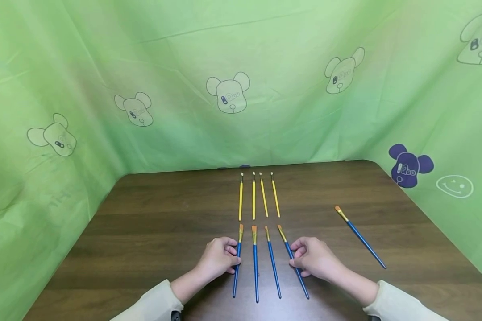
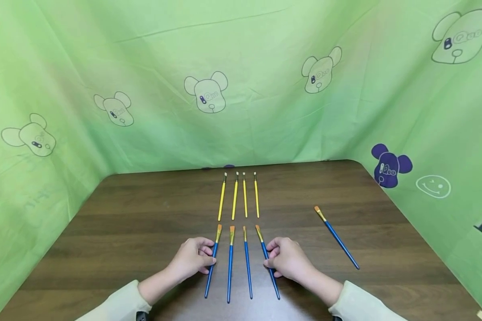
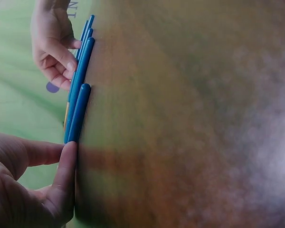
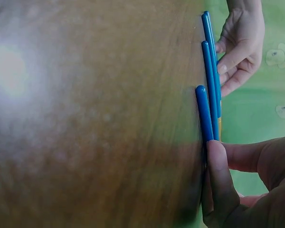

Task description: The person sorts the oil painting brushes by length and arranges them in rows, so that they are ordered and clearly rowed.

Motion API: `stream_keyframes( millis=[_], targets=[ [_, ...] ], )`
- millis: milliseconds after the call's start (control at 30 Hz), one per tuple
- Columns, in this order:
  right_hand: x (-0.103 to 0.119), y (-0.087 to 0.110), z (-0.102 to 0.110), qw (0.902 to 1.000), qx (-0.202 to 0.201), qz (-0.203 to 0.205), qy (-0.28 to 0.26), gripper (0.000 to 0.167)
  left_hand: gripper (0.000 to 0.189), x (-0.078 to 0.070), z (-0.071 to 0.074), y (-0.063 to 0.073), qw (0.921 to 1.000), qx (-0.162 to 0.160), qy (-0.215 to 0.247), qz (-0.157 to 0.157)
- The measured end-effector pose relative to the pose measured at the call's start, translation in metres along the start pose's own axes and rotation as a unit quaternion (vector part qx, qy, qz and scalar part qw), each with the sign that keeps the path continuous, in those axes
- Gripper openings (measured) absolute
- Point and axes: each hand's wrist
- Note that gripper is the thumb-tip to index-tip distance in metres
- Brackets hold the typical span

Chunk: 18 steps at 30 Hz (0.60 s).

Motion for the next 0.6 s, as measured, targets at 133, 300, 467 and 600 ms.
stream_keyframes(
  millis=[133,300,467,600],
  targets=[
    [-0.0004,0.0003,-0.0008,1.0,0.001,0.001,0.0,0.029,0.035,0.0003,-0.0005,0.0006,1.0,-0.001,0.005,-0.001],
    [-0.0009,0.0003,-0.0018,1.0,-0.004,0.0,-0.002,0.028,0.036,-0.0001,-0.0011,0.002,0.9999,-0.002,0.012,-0.002],
    [-0.0004,0.0011,-0.0028,1.0,-0.006,-0.006,-0.005,0.029,0.035,-0.0006,-0.0017,0.0022,0.9999,-0.003,0.014,-0.006],
    [-0.0002,0.0003,-0.0038,0.9999,-0.008,-0.008,-0.003,0.029,0.035,0.0002,-0.0015,0.0024,0.9999,-0.004,0.013,-0.004]
  ],
)
Point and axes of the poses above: each hand's wrist, its own y-axis away from the middle knuckle, its own z-axis out of the back of the hand, x = y × z, and after that the axes turned 6 degrees about -z, right-handed
